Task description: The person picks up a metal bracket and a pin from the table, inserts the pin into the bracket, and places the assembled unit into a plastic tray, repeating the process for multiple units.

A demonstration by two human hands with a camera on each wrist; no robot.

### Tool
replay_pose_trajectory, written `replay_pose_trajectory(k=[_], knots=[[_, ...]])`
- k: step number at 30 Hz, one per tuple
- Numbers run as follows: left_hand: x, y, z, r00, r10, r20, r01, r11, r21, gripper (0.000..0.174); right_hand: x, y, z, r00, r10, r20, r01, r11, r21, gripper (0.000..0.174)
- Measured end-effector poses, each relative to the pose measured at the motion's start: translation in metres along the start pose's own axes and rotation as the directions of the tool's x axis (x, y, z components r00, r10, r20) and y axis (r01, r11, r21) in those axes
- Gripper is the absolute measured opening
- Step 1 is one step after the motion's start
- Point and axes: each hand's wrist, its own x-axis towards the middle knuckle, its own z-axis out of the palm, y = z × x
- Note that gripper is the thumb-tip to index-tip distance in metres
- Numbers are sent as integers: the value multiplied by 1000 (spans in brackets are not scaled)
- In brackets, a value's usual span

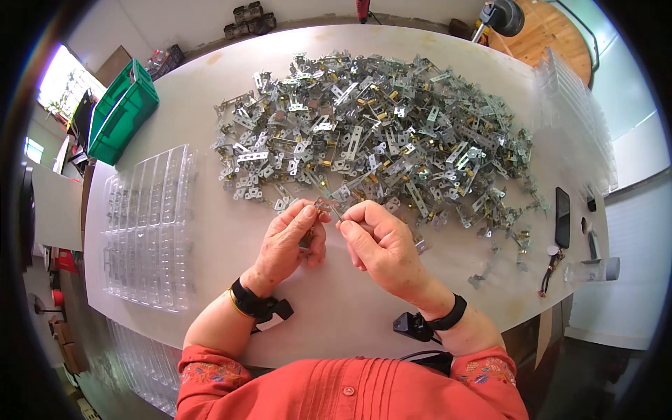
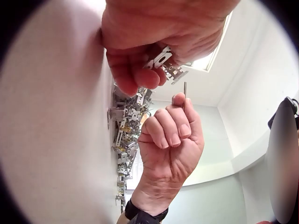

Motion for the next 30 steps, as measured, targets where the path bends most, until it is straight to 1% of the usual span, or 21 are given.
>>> replay_pose_trajectory(k=[2, 5, 7, 11, 13, 15, 17, 21, 23, 24, 26, 27, 29, 30], knots=[[0, -1, 2, 1000, 10, -21, -9, 1000, 24, 37, -1, -1, 0, 999, 53, -4, -53, 999, 7, 9], [-1, 0, 4, 998, 42, -53, -38, 997, 60, 35, -1, -3, 0, 997, 76, 3, -76, 997, 17, 9], [0, -1, 3, 996, 58, -61, -49, 990, 135, 33, 0, -1, 1, 996, 86, 2, -86, 996, 31, 8], [0, -2, 3, 996, 72, -45, -64, 985, 158, 31, 0, 3, -2, 996, 92, 1, -92, 994, 52, 8], [-1, -1, 4, 994, 65, -85, -50, 985, 165, 30, 0, 5, -3, 996, 93, -1, -93, 994, 58, 8], [-1, -1, 4, 994, 75, -84, -58, 981, 186, 30, 1, 6, -3, 996, 92, -3, -92, 994, 66, 7], [0, -1, 3, 993, 84, -83, -66, 976, 206, 30, 0, 5, -4, 996, 93, 3, -93, 994, 56, 11], [0, -4, 2, 987, 145, -63, -125, 960, 251, 26, 0, 7, -4, 996, 86, -4, -86, 995, 58, 10], [1, -6, 4, 985, 167, -51, -149, 955, 256, 24, 0, 8, -6, 994, 112, -6, -111, 991, 71, 8], [0, -7, 4, 981, 186, -44, -166, 943, 287, 22, -1, 8, -4, 994, 113, -14, -112, 991, 70, 8], [0, -8, 5, 978, 205, -36, -183, 931, 316, 21, -1, 7, -1, 987, 142, -74, -138, 989, 51, 12], [0, -8, 5, 977, 209, -44, -185, 930, 319, 20, -1, 6, -1, 987, 143, -74, -139, 989, 51, 12], [-1, -9, 3, 975, 213, -56, -184, 928, 323, 19, -2, 6, -1, 990, 101, -97, -106, 993, -53, 15], [-1, -10, 3, 974, 220, -46, -191, 919, 344, 19, -2, 6, -2, 990, 101, -96, -106, 993, -52, 15]])
